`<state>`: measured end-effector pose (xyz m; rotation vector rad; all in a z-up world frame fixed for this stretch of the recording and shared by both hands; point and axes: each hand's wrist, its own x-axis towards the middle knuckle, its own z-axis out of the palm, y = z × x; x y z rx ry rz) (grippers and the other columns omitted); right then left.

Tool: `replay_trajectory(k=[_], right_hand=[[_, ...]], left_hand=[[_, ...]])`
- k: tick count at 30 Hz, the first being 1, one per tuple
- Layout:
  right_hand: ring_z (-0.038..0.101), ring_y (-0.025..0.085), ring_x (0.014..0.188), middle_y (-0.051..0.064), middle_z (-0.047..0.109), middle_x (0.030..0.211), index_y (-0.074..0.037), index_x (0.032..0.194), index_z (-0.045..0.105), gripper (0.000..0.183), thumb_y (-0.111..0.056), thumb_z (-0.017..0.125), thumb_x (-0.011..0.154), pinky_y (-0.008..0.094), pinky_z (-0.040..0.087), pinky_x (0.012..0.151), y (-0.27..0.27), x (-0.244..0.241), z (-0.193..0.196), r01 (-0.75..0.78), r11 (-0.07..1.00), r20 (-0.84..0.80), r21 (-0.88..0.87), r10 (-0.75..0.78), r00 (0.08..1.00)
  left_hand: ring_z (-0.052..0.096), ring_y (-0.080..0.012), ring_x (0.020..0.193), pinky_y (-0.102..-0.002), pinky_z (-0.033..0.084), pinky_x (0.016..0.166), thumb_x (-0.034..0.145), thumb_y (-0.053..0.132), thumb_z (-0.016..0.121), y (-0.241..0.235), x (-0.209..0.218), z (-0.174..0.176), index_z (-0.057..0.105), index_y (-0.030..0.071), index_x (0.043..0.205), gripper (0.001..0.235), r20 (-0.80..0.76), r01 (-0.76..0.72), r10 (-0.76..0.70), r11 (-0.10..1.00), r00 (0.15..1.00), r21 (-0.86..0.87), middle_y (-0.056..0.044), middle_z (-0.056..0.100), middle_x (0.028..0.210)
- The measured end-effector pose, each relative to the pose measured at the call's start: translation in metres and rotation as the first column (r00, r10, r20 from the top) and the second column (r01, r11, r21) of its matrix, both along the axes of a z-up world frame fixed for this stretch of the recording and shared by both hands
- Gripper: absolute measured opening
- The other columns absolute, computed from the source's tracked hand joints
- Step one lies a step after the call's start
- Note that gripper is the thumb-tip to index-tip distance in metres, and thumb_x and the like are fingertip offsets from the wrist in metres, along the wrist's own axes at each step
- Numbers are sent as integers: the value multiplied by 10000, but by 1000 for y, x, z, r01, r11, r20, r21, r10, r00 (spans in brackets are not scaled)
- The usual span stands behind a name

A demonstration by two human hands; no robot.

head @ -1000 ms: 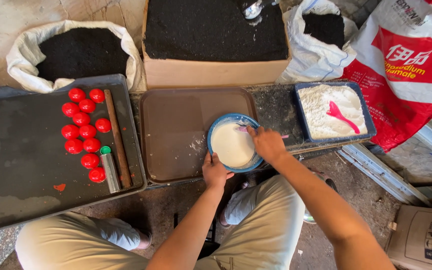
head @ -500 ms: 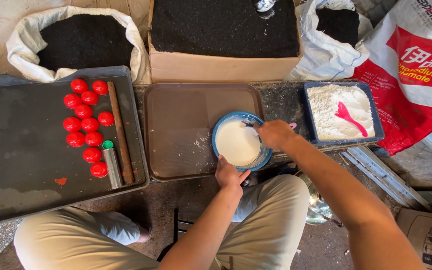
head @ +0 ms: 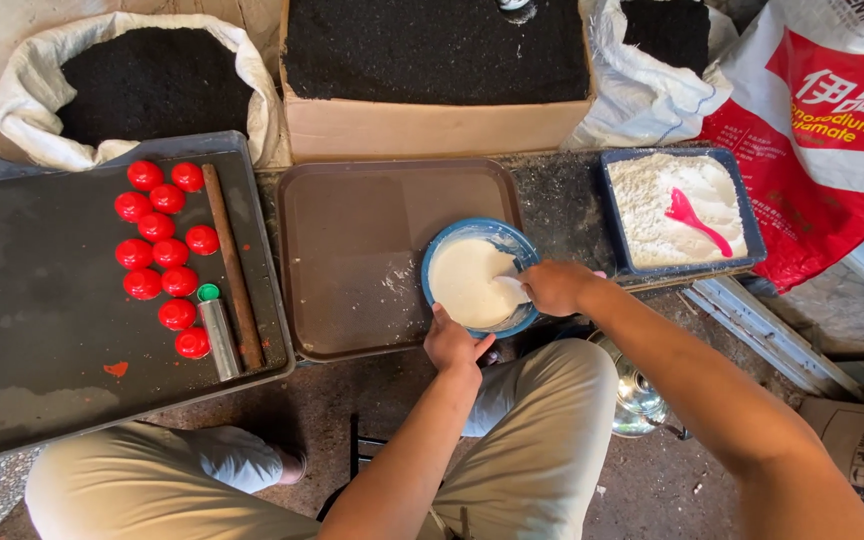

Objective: The person stirs a white liquid mixture in a blue bowl using a pink spatula. The person holds the bowl steady with the left hand while mixing with the right hand. The mixture becomes smoother as the person continues to stir.

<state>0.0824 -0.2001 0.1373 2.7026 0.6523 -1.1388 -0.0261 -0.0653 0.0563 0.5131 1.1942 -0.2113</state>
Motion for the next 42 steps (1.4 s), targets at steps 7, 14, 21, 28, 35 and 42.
replay_trajectory(k=[7, 14, 21, 28, 35, 42], right_hand=[[586, 219, 586, 109, 644, 698, -38, 860, 678, 367, -189, 393, 1035, 369, 508, 579, -33, -6, -75, 155, 966, -102, 208, -137, 985], [618, 271, 674, 214, 668, 830, 86, 1145, 686, 390, -144, 389, 1040, 425, 525, 624, -30, -33, -96, 310, 866, -138, 392, -277, 951], [738, 331, 799, 294, 727, 959, 111, 1279, 655, 444, -180, 436, 1025, 453, 616, 661, -18, -38, -143, 409, 779, -96, 475, -416, 904], [749, 331, 921, 256, 742, 1055, 69, 1330, 647, 488, -242, 505, 982, 390, 614, 667, -12, -25, -209, 606, 652, -128, 456, -626, 769], [572, 167, 447, 128, 696, 690, 56, 1295, 662, 437, -196, 516, 969, 266, 442, 329, 6, -21, -192, 744, 367, -245, 558, -784, 571], [627, 203, 635, 157, 706, 736, 15, 1164, 747, 378, -182, 483, 979, 333, 519, 536, -14, -21, -208, 656, 375, -178, 655, -767, 616]], left_hand=[[619, -604, 1087, -577, 649, 861, 1074, 489, 444, -5, 0, -21, 470, 184, 1550, 566, -4, 75, -75, 993, 997, 96, -235, 450, 1554], [674, -570, 974, -573, 662, 812, 1095, 430, 380, 3, -5, -16, 446, 133, 1557, 553, 76, 242, -261, 949, 962, 201, -232, 493, 1526], [696, -533, 968, -561, 658, 809, 1115, 337, 348, 14, -10, -8, 402, 57, 1566, 534, 156, 354, -409, 889, 899, 290, -294, 454, 1540], [728, -495, 918, -531, 684, 766, 1112, 320, 384, 13, -13, -31, 403, 26, 1557, 534, 160, 344, -415, 875, 896, 341, -305, 454, 1531], [722, -497, 888, -498, 706, 735, 1093, 279, 468, 16, -1, -49, 540, -45, 1441, 481, 163, 298, -388, 866, 907, 402, -332, 576, 1389], [732, -472, 736, -433, 706, 639, 1065, 235, 495, 21, -3, -48, 673, -113, 1229, 423, 156, 264, -391, 816, 907, 514, -372, 696, 1040]])
